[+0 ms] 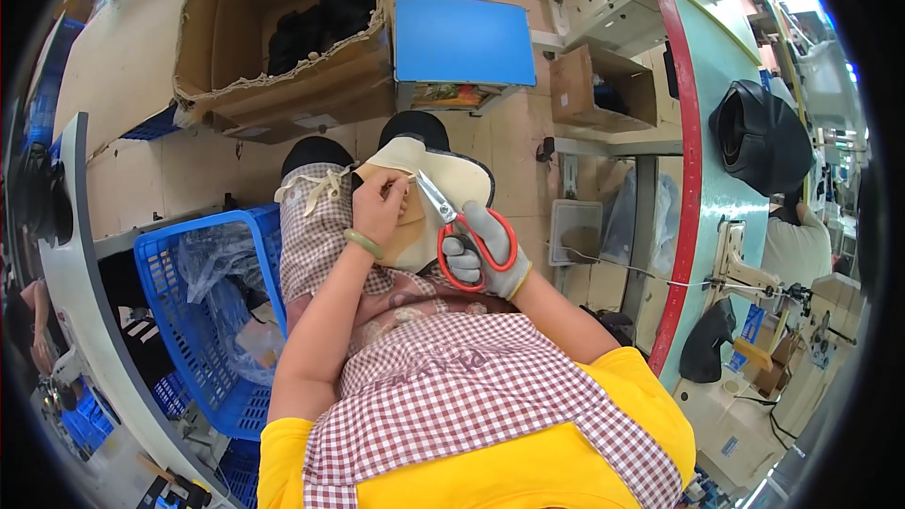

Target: Trimming excess material from shoe components using scissors in a factory setting.

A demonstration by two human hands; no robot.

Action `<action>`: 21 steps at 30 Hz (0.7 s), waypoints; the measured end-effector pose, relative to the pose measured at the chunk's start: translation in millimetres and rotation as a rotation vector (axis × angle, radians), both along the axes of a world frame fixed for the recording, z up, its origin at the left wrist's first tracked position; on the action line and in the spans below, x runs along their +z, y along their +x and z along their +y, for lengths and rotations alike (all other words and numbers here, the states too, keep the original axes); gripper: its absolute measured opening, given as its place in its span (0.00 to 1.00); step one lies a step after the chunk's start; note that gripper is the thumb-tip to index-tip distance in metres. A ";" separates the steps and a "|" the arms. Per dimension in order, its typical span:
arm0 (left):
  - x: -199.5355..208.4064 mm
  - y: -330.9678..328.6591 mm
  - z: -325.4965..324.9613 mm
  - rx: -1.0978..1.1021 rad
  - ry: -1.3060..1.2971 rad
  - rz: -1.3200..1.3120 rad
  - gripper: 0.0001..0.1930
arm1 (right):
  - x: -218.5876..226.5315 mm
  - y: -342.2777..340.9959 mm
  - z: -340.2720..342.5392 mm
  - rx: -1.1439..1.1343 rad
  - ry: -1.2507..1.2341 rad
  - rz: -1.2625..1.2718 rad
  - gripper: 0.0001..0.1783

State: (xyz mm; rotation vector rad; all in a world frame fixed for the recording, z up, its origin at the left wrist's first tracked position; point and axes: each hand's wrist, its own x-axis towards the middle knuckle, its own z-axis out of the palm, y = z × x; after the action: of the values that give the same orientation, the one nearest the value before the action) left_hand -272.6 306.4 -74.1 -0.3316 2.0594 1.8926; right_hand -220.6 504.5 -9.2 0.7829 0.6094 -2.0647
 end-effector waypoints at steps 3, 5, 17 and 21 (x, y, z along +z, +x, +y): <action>-0.4 2.8 -3.7 0.074 0.098 -0.036 0.07 | -8.0 -1.4 6.7 0.070 -0.069 0.039 0.25; 0.1 4.5 -9.5 0.120 0.144 -0.060 0.08 | -7.8 -4.0 6.1 0.132 -0.032 0.041 0.24; -4.3 -1.7 -20.7 0.005 0.450 -0.284 0.10 | -14.1 -15.8 12.1 0.209 0.125 0.103 0.22; -14.8 -6.4 -23.5 -0.035 0.473 -0.262 0.10 | -8.2 -25.9 7.0 0.218 0.202 0.120 0.22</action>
State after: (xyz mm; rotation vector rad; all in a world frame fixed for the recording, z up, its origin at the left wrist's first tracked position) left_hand -279.0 282.9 -88.9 -0.3937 1.3924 2.1096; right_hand -246.5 511.5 -17.3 0.6763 0.9397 -1.8778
